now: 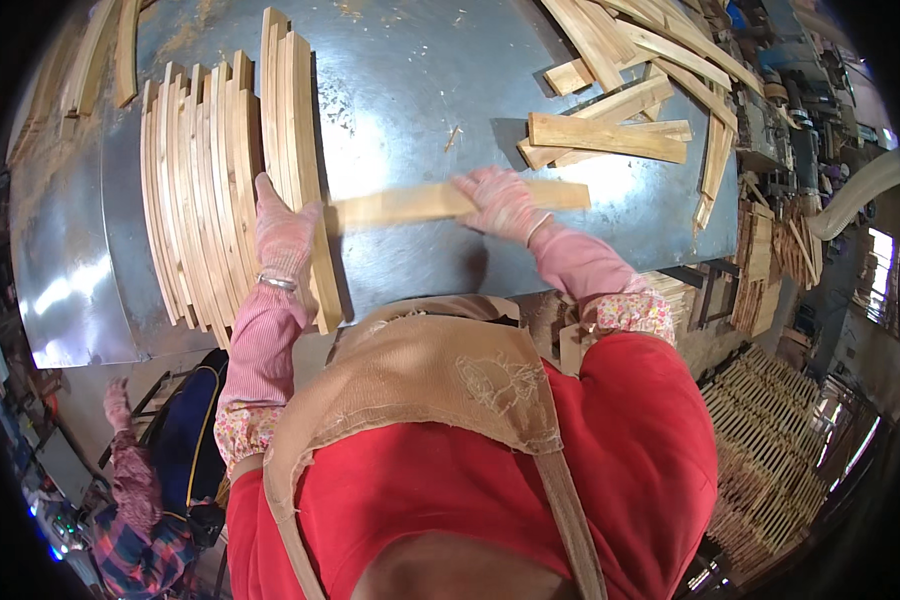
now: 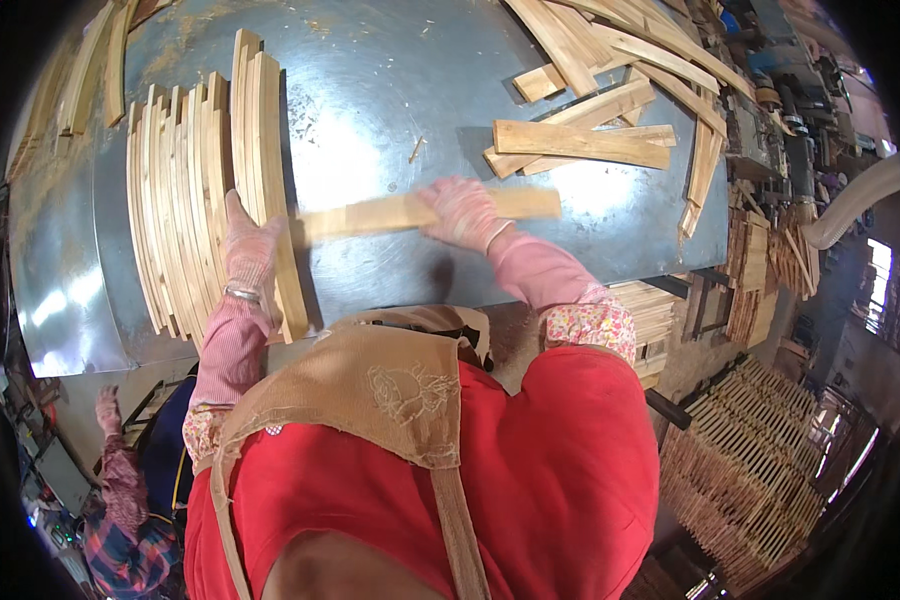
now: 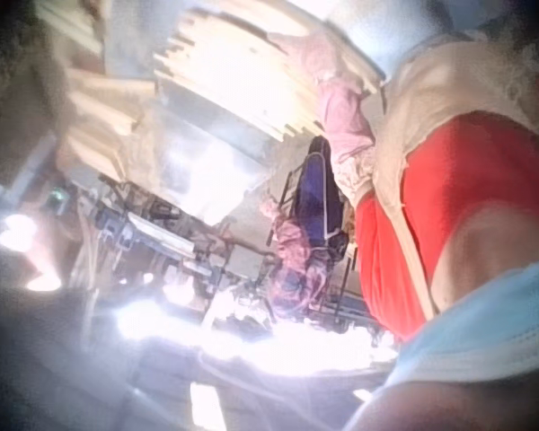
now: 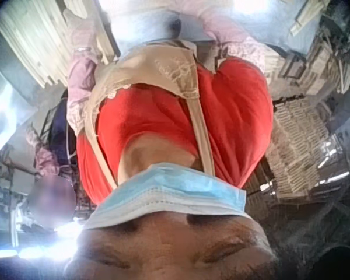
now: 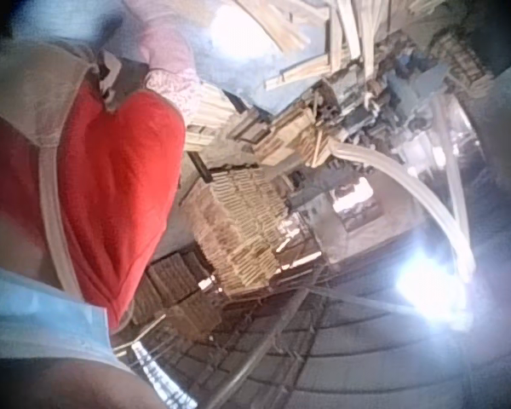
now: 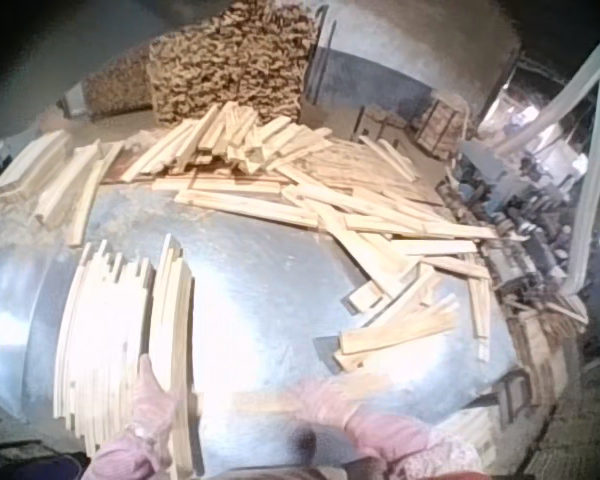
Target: The person sorts wooden planks on a metal table, picking them up from a scattered pile and arranging them into a neat stack. They handle the planks one by one, aligning them carefully to form a uniform pile.
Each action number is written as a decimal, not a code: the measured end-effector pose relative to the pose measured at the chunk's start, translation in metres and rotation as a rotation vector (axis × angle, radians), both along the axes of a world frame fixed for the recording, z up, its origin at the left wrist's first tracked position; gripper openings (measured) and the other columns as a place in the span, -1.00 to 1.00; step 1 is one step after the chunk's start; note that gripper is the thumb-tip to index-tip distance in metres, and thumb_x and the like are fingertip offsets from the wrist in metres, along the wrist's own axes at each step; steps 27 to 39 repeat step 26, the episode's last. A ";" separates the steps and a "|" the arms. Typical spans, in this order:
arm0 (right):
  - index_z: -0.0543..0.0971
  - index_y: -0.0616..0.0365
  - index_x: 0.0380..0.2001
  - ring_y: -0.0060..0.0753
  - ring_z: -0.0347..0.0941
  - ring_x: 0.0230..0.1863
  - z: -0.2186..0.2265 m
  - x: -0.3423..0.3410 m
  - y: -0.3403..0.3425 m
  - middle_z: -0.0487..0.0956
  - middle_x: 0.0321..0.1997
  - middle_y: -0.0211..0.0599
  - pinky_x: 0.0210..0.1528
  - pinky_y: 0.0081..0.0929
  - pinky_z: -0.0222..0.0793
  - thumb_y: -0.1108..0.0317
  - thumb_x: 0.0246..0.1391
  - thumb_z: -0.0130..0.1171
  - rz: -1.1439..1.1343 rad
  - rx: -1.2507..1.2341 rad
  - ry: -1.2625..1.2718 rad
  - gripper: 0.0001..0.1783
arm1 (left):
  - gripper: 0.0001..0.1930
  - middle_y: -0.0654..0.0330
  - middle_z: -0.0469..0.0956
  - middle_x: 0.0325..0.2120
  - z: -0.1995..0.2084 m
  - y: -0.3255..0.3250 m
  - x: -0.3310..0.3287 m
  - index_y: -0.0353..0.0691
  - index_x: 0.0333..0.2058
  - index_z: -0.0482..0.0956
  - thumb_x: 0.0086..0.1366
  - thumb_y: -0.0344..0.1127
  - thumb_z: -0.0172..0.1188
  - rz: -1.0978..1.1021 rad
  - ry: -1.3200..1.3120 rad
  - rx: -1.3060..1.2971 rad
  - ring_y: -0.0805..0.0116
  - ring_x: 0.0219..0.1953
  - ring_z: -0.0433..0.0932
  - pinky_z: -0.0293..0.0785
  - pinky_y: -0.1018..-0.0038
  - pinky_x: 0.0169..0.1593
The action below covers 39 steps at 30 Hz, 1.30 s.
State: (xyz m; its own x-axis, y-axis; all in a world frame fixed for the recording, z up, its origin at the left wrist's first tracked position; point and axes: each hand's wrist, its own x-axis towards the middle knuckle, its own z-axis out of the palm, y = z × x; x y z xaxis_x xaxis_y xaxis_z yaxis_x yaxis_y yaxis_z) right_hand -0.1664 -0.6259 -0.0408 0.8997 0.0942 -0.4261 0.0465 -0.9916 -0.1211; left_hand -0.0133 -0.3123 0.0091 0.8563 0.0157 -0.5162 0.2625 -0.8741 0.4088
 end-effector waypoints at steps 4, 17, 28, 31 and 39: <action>0.64 0.16 0.16 -0.11 0.62 -0.04 -0.030 0.047 -0.028 0.70 -0.12 -0.05 0.13 -0.20 0.52 -0.15 0.30 0.25 -0.782 0.901 0.208 -0.37 | 0.04 -0.24 0.39 0.34 0.011 0.016 -0.006 -0.23 0.52 -0.02 0.23 -0.20 0.47 -0.051 -0.059 0.123 -0.17 0.29 0.52 0.55 0.06 0.29; 0.48 0.24 0.33 0.28 0.52 0.27 -0.005 0.222 0.145 0.59 0.28 0.20 0.34 -0.01 0.40 -0.22 0.36 0.01 -0.087 0.680 0.315 -0.21 | -0.12 -0.10 0.39 0.33 -0.010 0.026 -0.022 -0.20 0.38 0.38 0.15 0.02 0.48 -0.573 -0.501 0.302 -0.16 0.34 0.36 0.15 -0.02 0.47; 0.22 0.00 0.56 0.16 0.20 0.58 -0.033 0.455 -0.172 0.27 0.60 0.03 0.53 0.08 0.17 0.14 0.08 0.28 -0.339 -0.141 -0.495 -0.04 | -0.41 -0.15 0.62 0.08 -0.001 -0.048 0.038 -0.23 0.23 0.52 0.28 -0.09 0.34 -0.536 -0.217 -0.343 -0.22 0.06 0.59 0.46 -0.03 0.20; 0.22 0.00 0.56 0.16 0.20 0.58 -0.033 0.455 -0.172 0.27 0.60 0.03 0.53 0.08 0.17 0.14 0.08 0.28 -0.339 -0.141 -0.495 -0.04 | -0.41 -0.15 0.62 0.08 -0.001 -0.048 0.038 -0.23 0.23 0.52 0.28 -0.09 0.34 -0.536 -0.217 -0.343 -0.22 0.06 0.59 0.46 -0.03 0.20; 0.22 0.00 0.56 0.16 0.20 0.58 -0.033 0.455 -0.172 0.27 0.60 0.03 0.53 0.08 0.17 0.14 0.08 0.28 -0.339 -0.141 -0.495 -0.04 | -0.41 -0.15 0.62 0.08 -0.001 -0.048 0.038 -0.23 0.23 0.52 0.28 -0.09 0.34 -0.536 -0.217 -0.343 -0.22 0.06 0.59 0.46 -0.03 0.20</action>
